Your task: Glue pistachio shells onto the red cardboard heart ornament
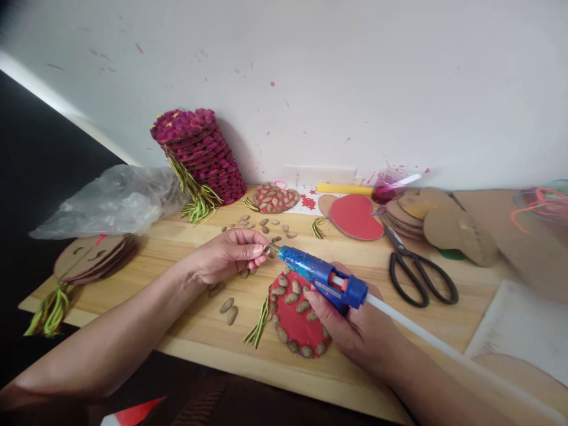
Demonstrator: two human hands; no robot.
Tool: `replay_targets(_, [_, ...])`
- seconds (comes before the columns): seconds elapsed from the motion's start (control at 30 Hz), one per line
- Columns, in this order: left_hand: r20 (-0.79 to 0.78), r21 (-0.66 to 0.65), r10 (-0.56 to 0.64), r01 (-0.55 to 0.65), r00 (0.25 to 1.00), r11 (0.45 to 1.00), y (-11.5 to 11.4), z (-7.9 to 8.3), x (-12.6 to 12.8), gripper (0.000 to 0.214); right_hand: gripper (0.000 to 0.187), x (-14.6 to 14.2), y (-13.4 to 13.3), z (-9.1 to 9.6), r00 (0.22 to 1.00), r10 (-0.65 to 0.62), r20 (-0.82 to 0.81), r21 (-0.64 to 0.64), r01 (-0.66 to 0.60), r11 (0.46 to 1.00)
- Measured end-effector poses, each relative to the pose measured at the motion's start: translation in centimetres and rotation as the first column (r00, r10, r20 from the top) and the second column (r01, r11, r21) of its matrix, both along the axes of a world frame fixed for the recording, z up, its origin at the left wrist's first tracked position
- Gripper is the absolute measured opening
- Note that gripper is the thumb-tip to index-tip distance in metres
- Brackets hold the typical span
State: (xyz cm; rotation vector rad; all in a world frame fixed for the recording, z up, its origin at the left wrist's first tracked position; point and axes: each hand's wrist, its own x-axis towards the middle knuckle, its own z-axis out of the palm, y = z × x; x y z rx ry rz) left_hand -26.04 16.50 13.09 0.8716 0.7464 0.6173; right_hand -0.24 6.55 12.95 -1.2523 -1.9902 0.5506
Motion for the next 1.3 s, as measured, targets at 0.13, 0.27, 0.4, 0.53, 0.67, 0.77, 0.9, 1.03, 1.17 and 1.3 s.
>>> replay_targets(0.13, [-0.004, -0.001, 0.013, -0.013, 1.000, 1.000, 0.0, 0.0, -0.1, 0.033, 0.009, 0.1, 0.0, -0.2, 0.999, 0.025, -0.046, 0.023, -0.024, 0.999])
replay_targets(0.27, [0.000, 0.007, 0.016, -0.016, 1.000, 1.000, 0.0, -0.1, -0.1, 0.032, 0.012, 0.1, -0.1, -0.1, 1.000, 0.006, -0.014, 0.004, -0.006, 1.000])
replay_targets(0.4, [0.003, 0.011, 0.022, -0.022, 1.000, 1.000, 0.1, -0.1, -0.1, 0.030, 0.017, 0.1, -0.1, 0.1, 1.000, -0.002, 0.017, -0.044, 0.003, 0.999])
replay_targets(0.53, [0.017, 0.013, 0.025, -0.025, 1.000, 1.000, 0.1, 0.1, -0.1, 0.028, 0.017, 0.1, 0.1, -0.2, 1.000, -0.002, 0.018, -0.044, 0.002, 0.999])
replay_targets(0.67, [0.026, 0.023, 0.045, -0.046, 0.999, 0.999, 0.1, 0.2, -0.1, 0.029, 0.014, 0.1, 0.1, -0.2, 1.000, -0.009, 0.015, -0.040, 0.009, 0.999])
replay_targets(0.77, [0.039, 0.027, 0.057, -0.058, 0.998, 0.998, 0.1, 0.1, 0.0, 0.030, 0.008, 0.0, -0.1, 0.2, 1.000, -0.003, 0.008, -0.038, 0.003, 0.999])
replay_targets(0.9, [0.049, 0.010, 0.062, -0.062, 0.997, 0.998, 0.0, 0.1, 0.1, 0.031, 0.005, -0.2, -0.3, 0.9, 0.999, 0.041, -0.003, -0.059, -0.041, 0.997])
replay_targets(1.03, [0.059, 0.010, 0.049, -0.049, 0.997, 0.999, -0.1, 0.1, 0.2, 0.029, 0.007, -0.3, -0.2, 1.0, 0.999, 0.054, 0.005, -0.061, -0.053, 0.997])
replay_targets(1.17, [0.073, 0.013, 0.039, -0.040, 0.997, 0.999, -0.2, 0.2, 0.3, 0.028, 0.008, -0.4, -0.1, 0.8, 0.998, 0.059, 0.012, -0.061, -0.059, 0.996])
replay_targets(1.3, [0.075, 0.017, 0.034, -0.035, 0.997, 0.999, -0.1, 0.2, 0.2, 0.027, 0.007, -0.4, 0.0, 0.6, 0.998, 0.063, -0.004, -0.023, -0.063, 0.998])
